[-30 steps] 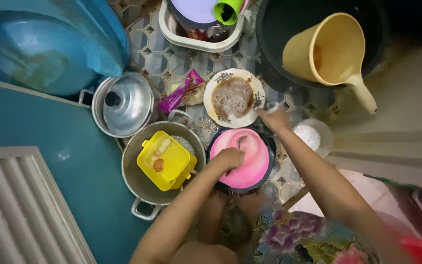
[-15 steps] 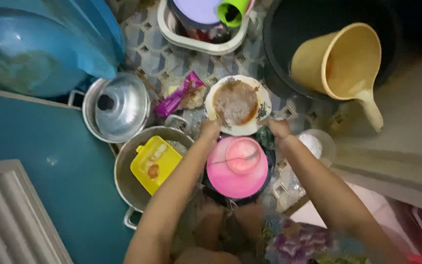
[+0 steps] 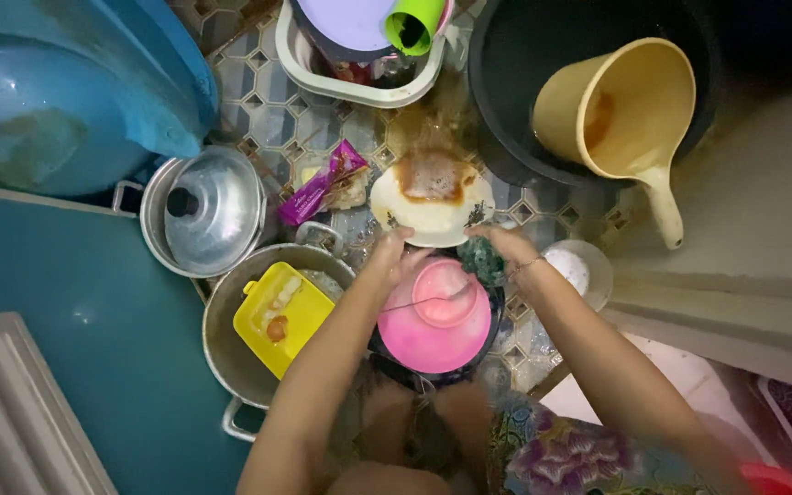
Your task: Washing various kitchen utensils, plates, and bowls using a sponge and soap in a basin on the floor.
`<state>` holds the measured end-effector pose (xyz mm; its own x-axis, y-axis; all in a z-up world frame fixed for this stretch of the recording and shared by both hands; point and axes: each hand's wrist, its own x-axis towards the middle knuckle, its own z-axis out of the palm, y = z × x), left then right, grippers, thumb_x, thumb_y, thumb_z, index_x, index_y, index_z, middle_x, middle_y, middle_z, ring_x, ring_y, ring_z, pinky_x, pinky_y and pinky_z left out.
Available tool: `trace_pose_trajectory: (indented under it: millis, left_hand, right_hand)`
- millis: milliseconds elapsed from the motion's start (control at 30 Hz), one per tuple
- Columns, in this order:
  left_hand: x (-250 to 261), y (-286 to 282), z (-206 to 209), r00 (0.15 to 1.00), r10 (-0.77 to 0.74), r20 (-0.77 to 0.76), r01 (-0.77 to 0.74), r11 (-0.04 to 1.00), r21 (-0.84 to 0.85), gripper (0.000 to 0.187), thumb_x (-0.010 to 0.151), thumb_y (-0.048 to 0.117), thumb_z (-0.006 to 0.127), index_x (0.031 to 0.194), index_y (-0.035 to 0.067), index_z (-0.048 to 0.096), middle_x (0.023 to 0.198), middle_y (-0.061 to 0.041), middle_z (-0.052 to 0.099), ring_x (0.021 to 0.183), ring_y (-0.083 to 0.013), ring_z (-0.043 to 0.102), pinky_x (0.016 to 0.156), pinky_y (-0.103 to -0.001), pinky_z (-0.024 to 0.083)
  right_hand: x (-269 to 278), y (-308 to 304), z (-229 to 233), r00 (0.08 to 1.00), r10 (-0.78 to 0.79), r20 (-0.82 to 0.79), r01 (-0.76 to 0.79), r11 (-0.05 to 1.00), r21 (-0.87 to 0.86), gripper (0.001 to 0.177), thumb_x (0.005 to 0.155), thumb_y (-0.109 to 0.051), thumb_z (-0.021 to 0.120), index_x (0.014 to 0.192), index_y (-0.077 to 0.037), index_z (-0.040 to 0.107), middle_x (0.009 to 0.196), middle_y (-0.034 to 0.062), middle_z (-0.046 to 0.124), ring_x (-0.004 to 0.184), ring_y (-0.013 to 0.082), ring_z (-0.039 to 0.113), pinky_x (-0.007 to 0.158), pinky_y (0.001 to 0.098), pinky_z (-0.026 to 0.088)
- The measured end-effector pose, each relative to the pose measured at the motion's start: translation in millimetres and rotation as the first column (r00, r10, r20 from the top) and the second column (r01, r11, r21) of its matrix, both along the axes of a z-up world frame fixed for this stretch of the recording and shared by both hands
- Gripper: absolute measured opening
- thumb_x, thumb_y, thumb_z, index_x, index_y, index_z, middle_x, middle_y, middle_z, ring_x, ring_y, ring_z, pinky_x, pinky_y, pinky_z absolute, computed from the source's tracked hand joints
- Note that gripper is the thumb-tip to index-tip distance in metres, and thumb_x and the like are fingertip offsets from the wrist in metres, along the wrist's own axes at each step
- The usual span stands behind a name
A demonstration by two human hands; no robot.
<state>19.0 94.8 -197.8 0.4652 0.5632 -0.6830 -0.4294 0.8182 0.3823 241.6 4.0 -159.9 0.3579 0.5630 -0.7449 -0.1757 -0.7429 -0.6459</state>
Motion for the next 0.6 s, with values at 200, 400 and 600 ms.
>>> trace_pose_trajectory:
  millis: [200, 400, 600]
  left_hand:
    - [9.0, 18.2, 54.8, 0.993, 0.004, 0.119, 0.001, 0.999, -0.045, 0.055, 0.085, -0.005, 0.046, 0.140, -0.011, 0.039, 0.139, -0.031, 0.051, 0.126, -0.0510, 0.055, 0.095, -0.054, 0.054]
    - [-5.2, -3.7, 102.8, 0.974, -0.092, 0.207, 0.103, 0.994, -0.041, 0.059, 0.081, 0.000, 0.049, 0.137, -0.014, 0.040, 0.136, -0.033, 0.053, 0.123, -0.0523, 0.057, 0.097, -0.049, 0.054]
    - [-15.3, -69.8, 114.5, 0.973, -0.228, 0.034, 0.226, 0.973, 0.043, 0.059, 0.079, 0.004, 0.052, 0.136, -0.006, 0.045, 0.135, -0.025, 0.055, 0.126, -0.0406, 0.058, 0.104, -0.052, 0.053]
  right_hand:
    - [0.9, -39.4, 120.9, 0.813, 0.281, 0.510, -0.305, 0.951, -0.038, 0.063, 0.079, -0.055, 0.077, 0.114, -0.002, 0.073, 0.109, 0.0189, 0.076, 0.100, 0.0293, 0.070, 0.090, 0.0411, 0.054]
    - [72.6, -113.7, 29.8, 0.472, 0.634, 0.612, -0.469, 0.769, -0.435, 0.056, 0.088, -0.049, 0.067, 0.108, 0.002, 0.077, 0.107, 0.0272, 0.076, 0.098, 0.0371, 0.075, 0.090, 0.0461, 0.057]
    - [66.6, -128.0, -22.3, 0.234, 0.650, 0.723, -0.462, 0.729, -0.505, 0.062, 0.074, -0.042, 0.080, 0.117, 0.001, 0.070, 0.106, 0.0258, 0.073, 0.096, 0.0368, 0.073, 0.088, 0.0449, 0.058]
